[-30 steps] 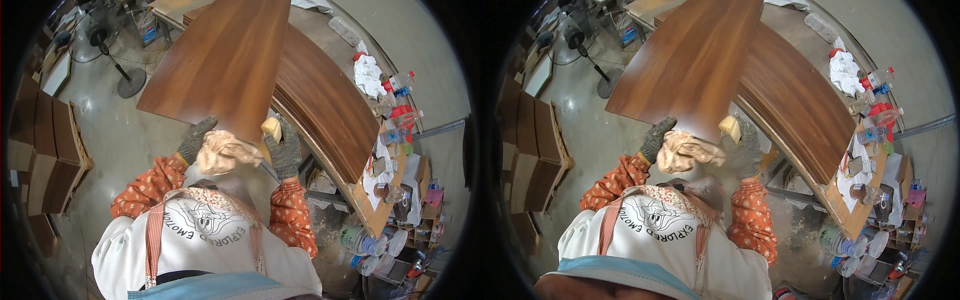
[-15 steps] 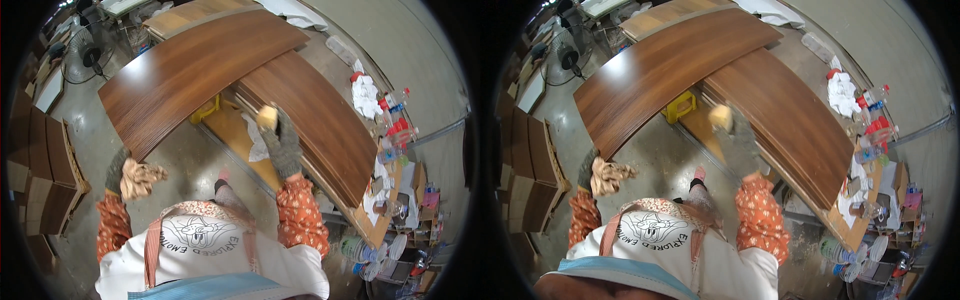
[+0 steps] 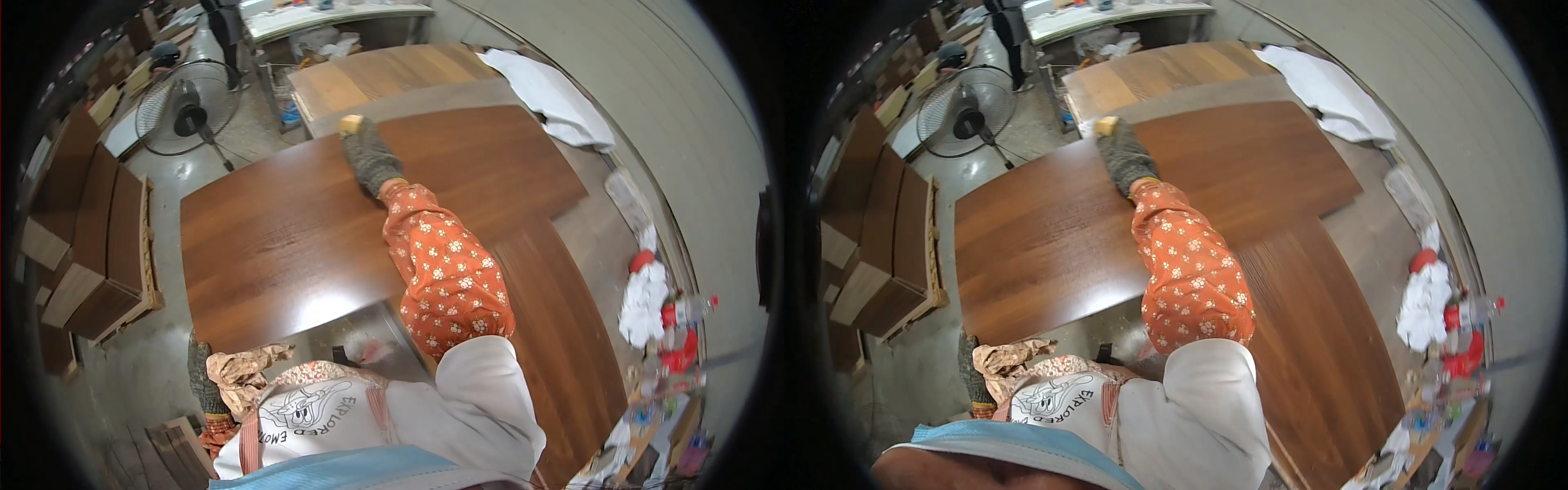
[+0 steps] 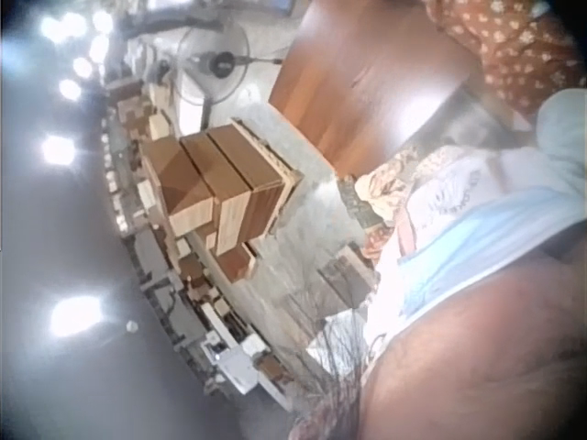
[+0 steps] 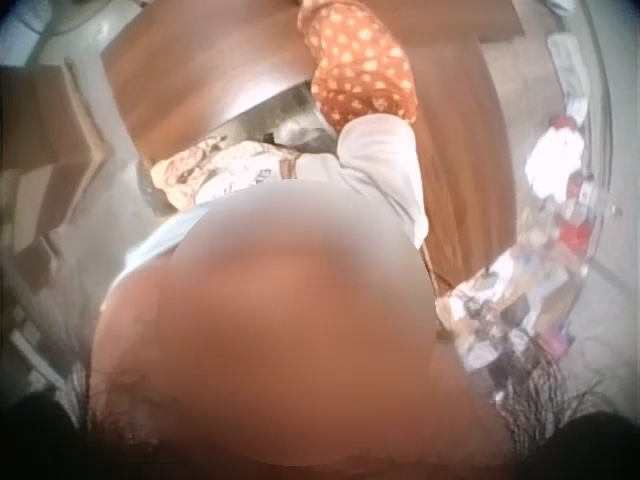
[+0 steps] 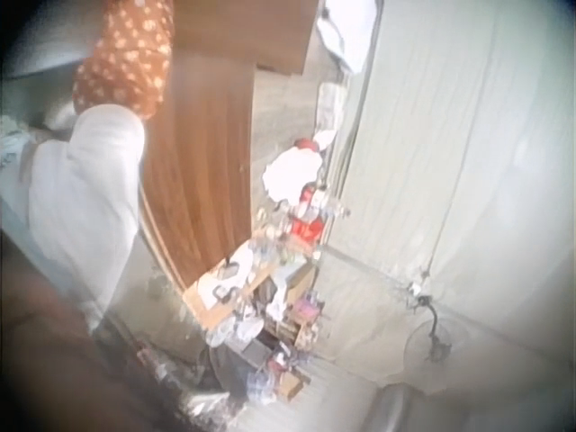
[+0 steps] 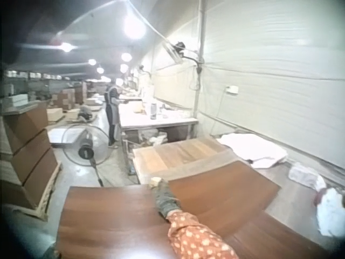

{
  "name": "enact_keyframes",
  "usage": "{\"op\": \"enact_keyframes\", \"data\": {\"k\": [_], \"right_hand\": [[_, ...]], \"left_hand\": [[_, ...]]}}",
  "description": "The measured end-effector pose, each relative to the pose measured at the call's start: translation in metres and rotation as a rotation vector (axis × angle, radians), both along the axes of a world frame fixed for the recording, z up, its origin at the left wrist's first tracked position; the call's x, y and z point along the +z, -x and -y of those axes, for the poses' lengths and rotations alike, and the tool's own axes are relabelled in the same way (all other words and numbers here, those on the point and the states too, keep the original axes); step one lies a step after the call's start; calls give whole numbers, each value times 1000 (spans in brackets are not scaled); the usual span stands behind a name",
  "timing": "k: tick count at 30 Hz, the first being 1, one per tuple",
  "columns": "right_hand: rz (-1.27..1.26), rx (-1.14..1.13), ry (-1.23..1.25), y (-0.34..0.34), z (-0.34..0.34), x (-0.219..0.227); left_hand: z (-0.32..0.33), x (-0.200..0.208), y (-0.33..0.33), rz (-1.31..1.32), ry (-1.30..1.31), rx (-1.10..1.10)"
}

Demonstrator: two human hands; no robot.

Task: The person wipes wooden panels and their edges with a cloth, applies liquid from a bottle to the cloth to continue cleaning the surfaces, and handles a small wooden block.

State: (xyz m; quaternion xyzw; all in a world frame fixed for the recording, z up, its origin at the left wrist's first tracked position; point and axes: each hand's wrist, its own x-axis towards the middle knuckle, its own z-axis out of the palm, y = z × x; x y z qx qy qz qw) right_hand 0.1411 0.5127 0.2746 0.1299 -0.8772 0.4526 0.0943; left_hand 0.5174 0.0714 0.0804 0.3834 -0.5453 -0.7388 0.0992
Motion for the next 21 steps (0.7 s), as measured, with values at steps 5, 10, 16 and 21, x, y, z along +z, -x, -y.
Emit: {"op": "enact_keyframes", "data": {"k": [5,10,16,21], "right_hand": [[-135,-132,178,74,-28,-30],[127,-236,-15,104,-61,-12],[-61,-303,-169,78,-113,-28],[51,-607,-77,16,-152,-22]], "left_hand": [[2,9,21,11,96,65],[23,15,78,-24,200,28],[54,32,197,-142,435,-173],[63,36,313,-334,621,-409]]}}
